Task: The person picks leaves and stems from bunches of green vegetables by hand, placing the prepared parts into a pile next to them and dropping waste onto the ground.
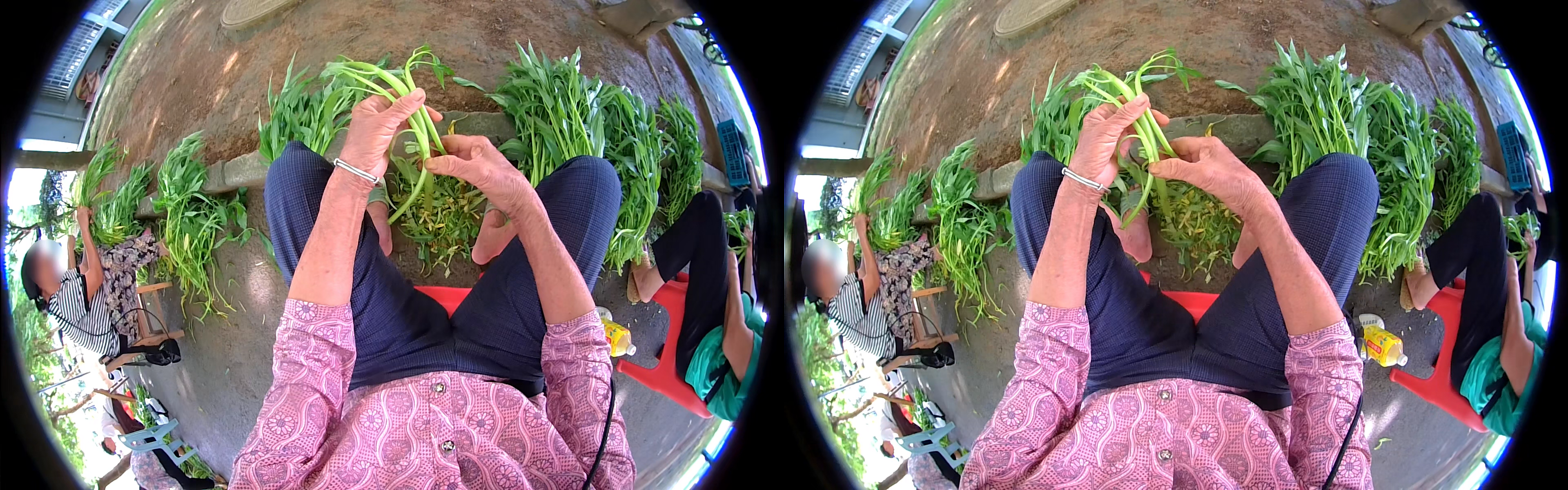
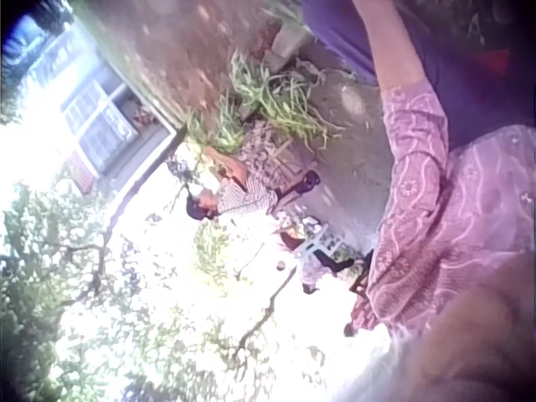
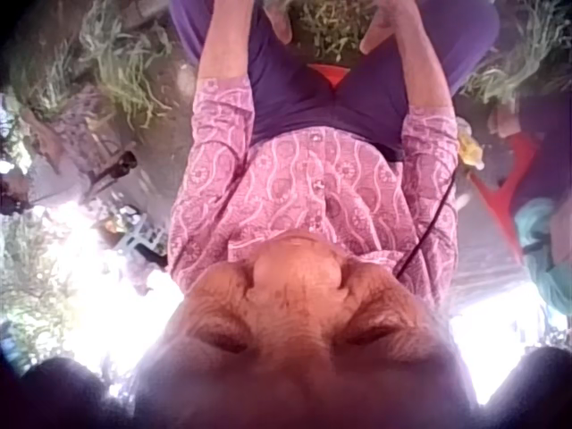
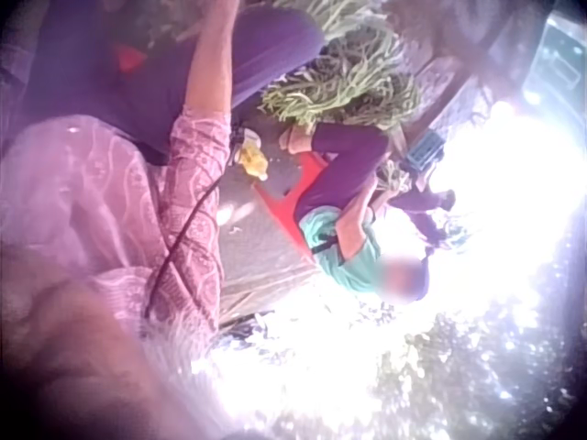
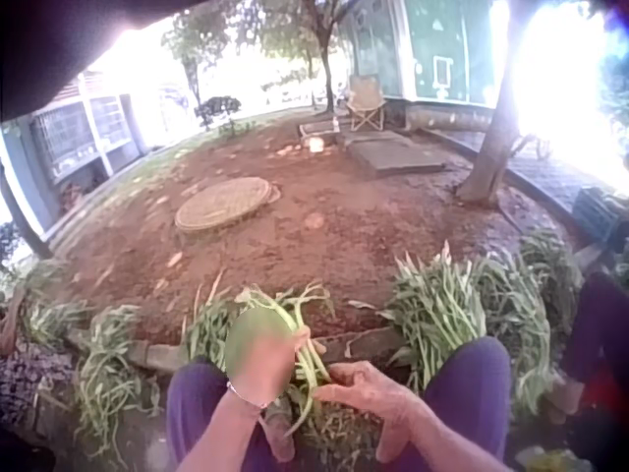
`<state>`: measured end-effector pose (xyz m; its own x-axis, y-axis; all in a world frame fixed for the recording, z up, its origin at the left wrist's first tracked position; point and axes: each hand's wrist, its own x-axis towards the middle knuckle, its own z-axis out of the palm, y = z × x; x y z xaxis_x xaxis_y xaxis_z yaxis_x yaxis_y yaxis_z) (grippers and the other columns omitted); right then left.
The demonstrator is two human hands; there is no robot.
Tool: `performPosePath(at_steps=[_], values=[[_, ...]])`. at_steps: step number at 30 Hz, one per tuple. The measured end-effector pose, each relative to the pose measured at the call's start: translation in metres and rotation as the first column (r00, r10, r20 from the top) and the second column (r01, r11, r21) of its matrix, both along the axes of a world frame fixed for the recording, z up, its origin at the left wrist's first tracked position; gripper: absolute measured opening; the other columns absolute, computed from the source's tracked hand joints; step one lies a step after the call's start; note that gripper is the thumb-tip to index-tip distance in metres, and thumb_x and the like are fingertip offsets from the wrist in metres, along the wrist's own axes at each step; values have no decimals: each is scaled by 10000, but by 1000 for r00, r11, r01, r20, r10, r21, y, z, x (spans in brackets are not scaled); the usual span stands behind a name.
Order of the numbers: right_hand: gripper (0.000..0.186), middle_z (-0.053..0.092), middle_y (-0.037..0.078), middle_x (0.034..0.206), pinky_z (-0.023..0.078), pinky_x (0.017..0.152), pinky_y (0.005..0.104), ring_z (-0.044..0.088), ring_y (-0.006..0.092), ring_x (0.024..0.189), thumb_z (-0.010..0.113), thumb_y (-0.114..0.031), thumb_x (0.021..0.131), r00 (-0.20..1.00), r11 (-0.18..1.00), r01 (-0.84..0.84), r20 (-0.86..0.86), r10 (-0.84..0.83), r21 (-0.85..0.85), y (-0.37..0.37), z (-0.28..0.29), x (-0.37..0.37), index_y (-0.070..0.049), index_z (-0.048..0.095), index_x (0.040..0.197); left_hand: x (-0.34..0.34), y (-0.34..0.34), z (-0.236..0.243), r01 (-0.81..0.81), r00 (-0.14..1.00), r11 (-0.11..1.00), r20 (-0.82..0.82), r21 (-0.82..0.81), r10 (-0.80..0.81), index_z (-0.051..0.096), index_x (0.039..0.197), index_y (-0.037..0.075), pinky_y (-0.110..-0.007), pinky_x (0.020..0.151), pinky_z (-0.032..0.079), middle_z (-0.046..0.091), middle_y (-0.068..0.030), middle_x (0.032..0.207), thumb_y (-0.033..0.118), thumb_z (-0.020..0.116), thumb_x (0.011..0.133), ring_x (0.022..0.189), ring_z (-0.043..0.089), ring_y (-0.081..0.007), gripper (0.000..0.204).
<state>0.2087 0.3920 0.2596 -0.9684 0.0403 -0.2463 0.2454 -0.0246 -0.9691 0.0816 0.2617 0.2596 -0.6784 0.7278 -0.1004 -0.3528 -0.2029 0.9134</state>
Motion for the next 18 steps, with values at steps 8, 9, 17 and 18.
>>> performPosePath(at_steps=[8,9,17,18], values=[[421,651,70,934,453,808,290,588,131,861,648,-340,827,999,1000,1,-43,-1,6,-1,-8,-4,-2,626,1077,0,7,-12,-70,996,994,-54,-84,65,613,901,43,-275,611,527,676,-121,813,280,676,854,677,643,-156,249],[400,651,61,914,461,785,283,590,123,838,637,-332,842,998,1000,16,-61,-17,-11,-2,-9,-3,-1,627,1066,1,6,-12,-57,998,994,-26,-91,55,633,901,35,-286,676,520,676,-103,812,339,672,850,722,643,-154,311],[306,630,13,806,463,677,248,563,82,731,560,-281,906,995,995,75,-68,-70,71,19,-9,0,-14,631,1039,-15,-9,-11,-384,894,864,-365,-325,260,690,747,35,-205,623,415,642,-16,651,371,589,900,678,575,-80,382],[304,629,12,802,459,668,249,560,82,727,558,-280,907,996,992,72,-60,-66,105,21,-8,1,-17,632,1039,-18,-12,-12,-502,811,805,-495,-316,312,678,722,24,-216,594,417,629,-20,614,340,598,891,637,566,-86,367]])
